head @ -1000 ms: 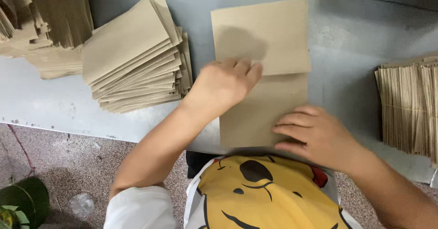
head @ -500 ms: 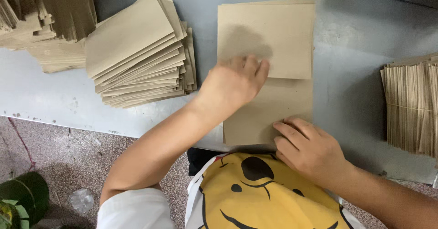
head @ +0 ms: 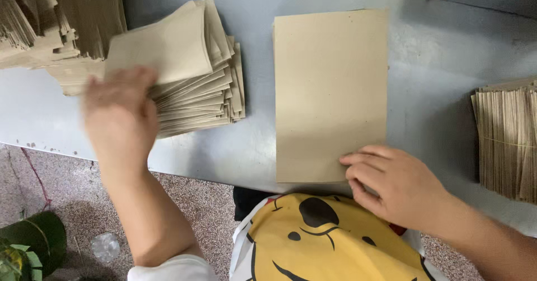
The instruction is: The person folds brown kraft paper sheets on a workbench, creasing the sides and folding the sheet over by hand, then places each finished folded sheet onto a growing stack beside them and takes the next sheet from a pile to repeat the folding cycle.
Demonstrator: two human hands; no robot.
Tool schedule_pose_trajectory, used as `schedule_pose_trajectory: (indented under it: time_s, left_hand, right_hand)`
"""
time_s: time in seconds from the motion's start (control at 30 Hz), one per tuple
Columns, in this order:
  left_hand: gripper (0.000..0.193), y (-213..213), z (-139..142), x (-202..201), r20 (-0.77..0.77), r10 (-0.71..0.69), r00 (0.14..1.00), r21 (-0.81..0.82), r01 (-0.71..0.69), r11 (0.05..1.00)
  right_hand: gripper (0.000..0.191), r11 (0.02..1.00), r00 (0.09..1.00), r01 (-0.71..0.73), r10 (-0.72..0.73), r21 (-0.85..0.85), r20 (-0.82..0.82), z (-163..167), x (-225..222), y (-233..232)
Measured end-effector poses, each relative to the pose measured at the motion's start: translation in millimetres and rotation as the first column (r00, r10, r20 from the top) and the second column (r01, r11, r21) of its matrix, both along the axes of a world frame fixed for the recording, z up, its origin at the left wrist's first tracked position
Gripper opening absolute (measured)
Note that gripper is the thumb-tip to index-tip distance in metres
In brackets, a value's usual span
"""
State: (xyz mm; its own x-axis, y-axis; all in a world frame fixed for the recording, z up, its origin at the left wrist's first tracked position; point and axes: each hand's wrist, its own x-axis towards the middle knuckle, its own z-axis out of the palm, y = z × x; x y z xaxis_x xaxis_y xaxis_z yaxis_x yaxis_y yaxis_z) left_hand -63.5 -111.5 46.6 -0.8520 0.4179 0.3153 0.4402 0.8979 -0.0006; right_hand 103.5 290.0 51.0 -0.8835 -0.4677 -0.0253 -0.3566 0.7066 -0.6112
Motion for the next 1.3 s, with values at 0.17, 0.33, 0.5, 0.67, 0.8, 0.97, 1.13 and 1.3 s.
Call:
schedule_pose_trajectory:
  time_s: [0.17,0.33,0.5,0.67,0.8,0.97,1.13,1.3]
  left_hand:
    - [0.067,17,-3,6,0.09,0.046,0.995,-0.09,-0.038,0.995]
    - [0.12,102,2,27,0.423,-0.639,0.642,0.788,0.087,0.609]
    - [0.087,166,-28,21,0.119,-0.384,0.916,0.614,0.236,0.753]
    - [0.042,180,-35,21,0.229,-0.596,0.77,0.43,0.469,0.771]
    - [0.041,182,-42,23,0.235,-0.565,0.791,0.301,0.493,0.816]
    - [0.058,177,-52,35,0.301,-0.504,0.809,0.114,0.494,0.862]
    - [0.085,164,-46,45,0.407,-0.512,0.756,0.251,0.447,0.859]
    - [0.07,141,-32,37,0.299,-0.402,0.865,-0.056,0.436,0.898]
  right_hand:
    - [0.01,0.979,0.983,0.118,-0.091,0.168,-0.161,16,-20,11]
    - [0.006,0.951,0.864,0.303,-0.244,0.067,-0.44,14,-80,25]
    - [0.002,0.936,0.794,0.353,-0.311,-0.021,-0.523,-46,-151,41]
    - [0.004,0.9,0.782,0.433,-0.401,-0.046,-0.478,-85,-158,44]
    - [0.016,0.904,0.726,0.426,-0.317,0.037,-0.61,-53,-151,35]
    - [0.089,0.961,0.988,0.089,-0.052,0.262,-0.143,-25,-87,-14]
    - [0.101,0.886,0.984,0.169,-0.129,0.433,-0.119,-54,-42,1]
    - [0.095,0.855,0.97,0.244,-0.207,0.457,-0.13,-43,-25,42]
